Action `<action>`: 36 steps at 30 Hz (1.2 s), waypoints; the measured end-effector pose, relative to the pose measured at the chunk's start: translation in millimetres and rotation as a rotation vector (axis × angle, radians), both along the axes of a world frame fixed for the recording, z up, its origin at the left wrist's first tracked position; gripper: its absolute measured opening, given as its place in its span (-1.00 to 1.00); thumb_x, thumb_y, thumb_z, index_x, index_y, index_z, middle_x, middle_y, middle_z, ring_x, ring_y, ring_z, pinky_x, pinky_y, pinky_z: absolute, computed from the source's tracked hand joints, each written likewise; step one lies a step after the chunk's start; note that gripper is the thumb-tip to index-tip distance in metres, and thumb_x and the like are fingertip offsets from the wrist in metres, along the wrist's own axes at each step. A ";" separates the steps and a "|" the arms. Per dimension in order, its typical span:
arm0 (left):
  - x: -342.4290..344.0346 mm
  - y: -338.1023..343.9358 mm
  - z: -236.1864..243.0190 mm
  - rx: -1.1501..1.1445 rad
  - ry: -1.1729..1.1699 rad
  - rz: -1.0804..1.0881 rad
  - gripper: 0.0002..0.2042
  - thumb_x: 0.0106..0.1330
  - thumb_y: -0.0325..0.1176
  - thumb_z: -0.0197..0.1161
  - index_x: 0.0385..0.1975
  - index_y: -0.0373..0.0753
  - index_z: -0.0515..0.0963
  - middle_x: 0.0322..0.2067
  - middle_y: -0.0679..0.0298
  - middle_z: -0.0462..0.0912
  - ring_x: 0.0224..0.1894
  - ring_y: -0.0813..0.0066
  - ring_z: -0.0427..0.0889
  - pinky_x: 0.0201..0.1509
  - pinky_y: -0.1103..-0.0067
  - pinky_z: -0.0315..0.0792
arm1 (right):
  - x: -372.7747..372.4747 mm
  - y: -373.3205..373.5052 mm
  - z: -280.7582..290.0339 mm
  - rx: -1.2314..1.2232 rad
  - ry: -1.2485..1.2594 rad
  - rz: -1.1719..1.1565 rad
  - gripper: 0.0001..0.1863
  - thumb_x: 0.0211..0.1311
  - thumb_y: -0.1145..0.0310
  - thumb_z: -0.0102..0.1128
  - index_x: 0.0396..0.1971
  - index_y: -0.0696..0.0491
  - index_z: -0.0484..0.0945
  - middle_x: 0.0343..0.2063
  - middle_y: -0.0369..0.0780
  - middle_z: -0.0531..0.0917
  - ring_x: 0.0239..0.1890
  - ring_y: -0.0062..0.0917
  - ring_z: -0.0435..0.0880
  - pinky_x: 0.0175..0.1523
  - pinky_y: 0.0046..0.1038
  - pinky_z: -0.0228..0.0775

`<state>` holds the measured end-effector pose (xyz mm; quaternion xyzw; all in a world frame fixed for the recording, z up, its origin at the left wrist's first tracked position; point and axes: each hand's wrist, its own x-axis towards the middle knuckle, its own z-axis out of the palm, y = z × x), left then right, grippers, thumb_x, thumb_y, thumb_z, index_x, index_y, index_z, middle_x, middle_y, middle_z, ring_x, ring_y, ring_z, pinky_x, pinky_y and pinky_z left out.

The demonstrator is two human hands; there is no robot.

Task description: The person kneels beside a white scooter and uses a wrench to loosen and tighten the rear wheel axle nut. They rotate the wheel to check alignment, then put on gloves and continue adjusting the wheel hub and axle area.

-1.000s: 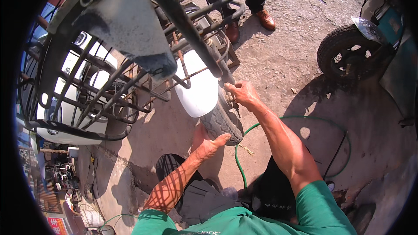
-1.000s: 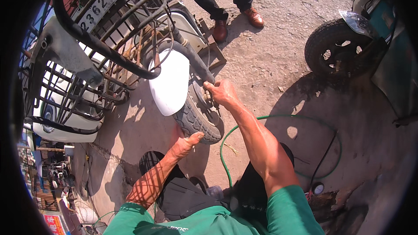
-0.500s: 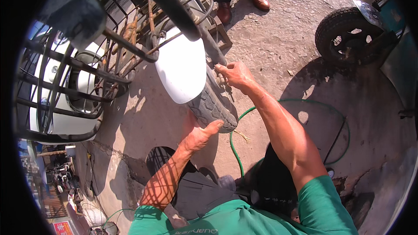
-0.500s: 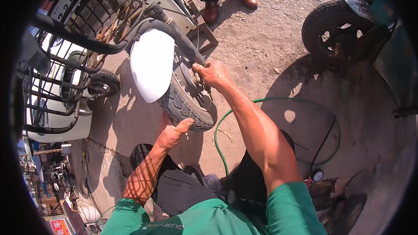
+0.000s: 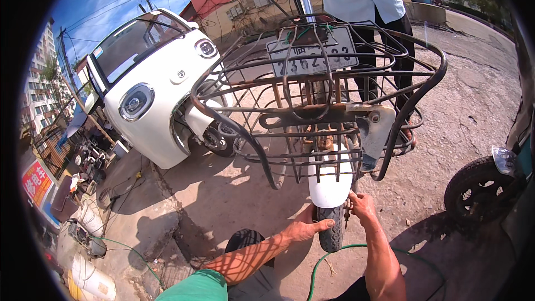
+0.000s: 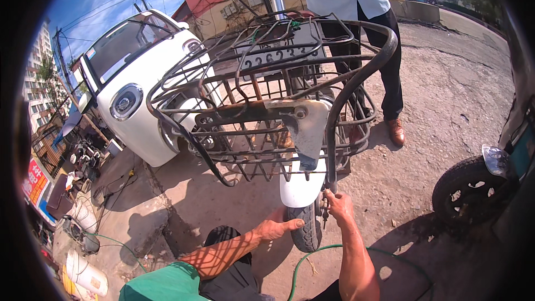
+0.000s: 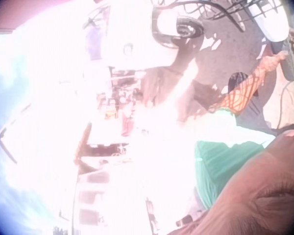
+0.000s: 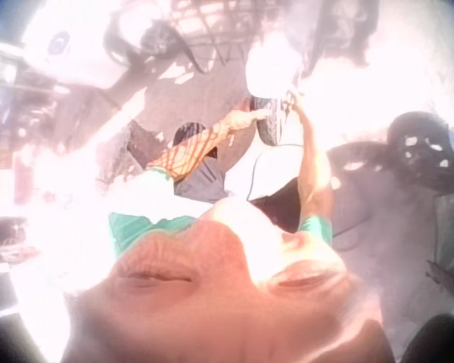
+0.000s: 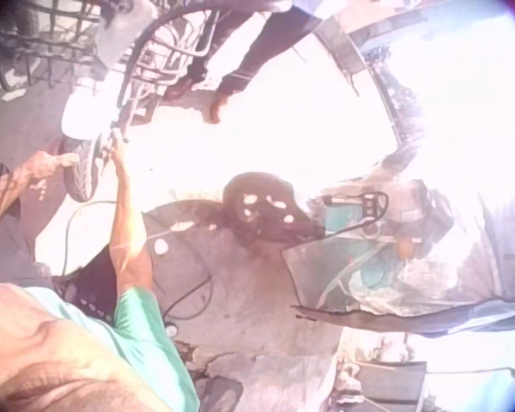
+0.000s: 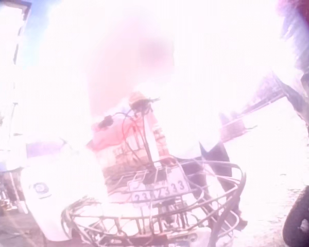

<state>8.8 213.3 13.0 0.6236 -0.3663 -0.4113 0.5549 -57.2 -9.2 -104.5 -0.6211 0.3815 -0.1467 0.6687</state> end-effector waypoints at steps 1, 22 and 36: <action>1.8 -0.9 2.1 0.062 -0.045 0.059 -0.10 0.28 0.00 0.51 0.48 -0.36 0.22 0.37 0.08 0.41 0.45 0.33 0.31 0.55 0.39 0.14 | -0.6 -0.2 0.0 0.019 -0.010 0.000 -0.50 0.36 -0.04 0.34 -0.34 0.21 0.73 -0.55 -0.27 0.65 -0.56 -0.59 0.56 -0.46 -0.45 0.37; -27.3 4.6 -47.8 -0.069 -0.262 -0.062 -0.11 0.11 -0.06 0.58 0.39 -0.34 0.30 0.24 0.05 0.52 0.32 0.22 0.47 0.47 0.31 0.28 | 5.4 -9.5 -12.0 0.088 -0.117 0.007 -0.50 0.34 -0.03 0.38 -0.42 0.19 0.66 -0.60 -0.31 0.57 -0.62 -0.64 0.47 -0.53 -0.47 0.25; -33.2 23.3 -98.2 0.817 -0.920 -0.453 -0.18 0.22 0.12 0.41 0.28 -0.43 0.38 0.13 -0.20 0.56 0.18 -0.21 0.57 0.24 0.11 0.49 | -5.2 -15.8 9.6 -0.010 0.106 0.110 -0.30 0.22 -0.27 0.36 -0.29 0.22 0.74 -0.53 -0.23 0.66 -0.44 -0.53 0.60 -0.28 -0.35 0.43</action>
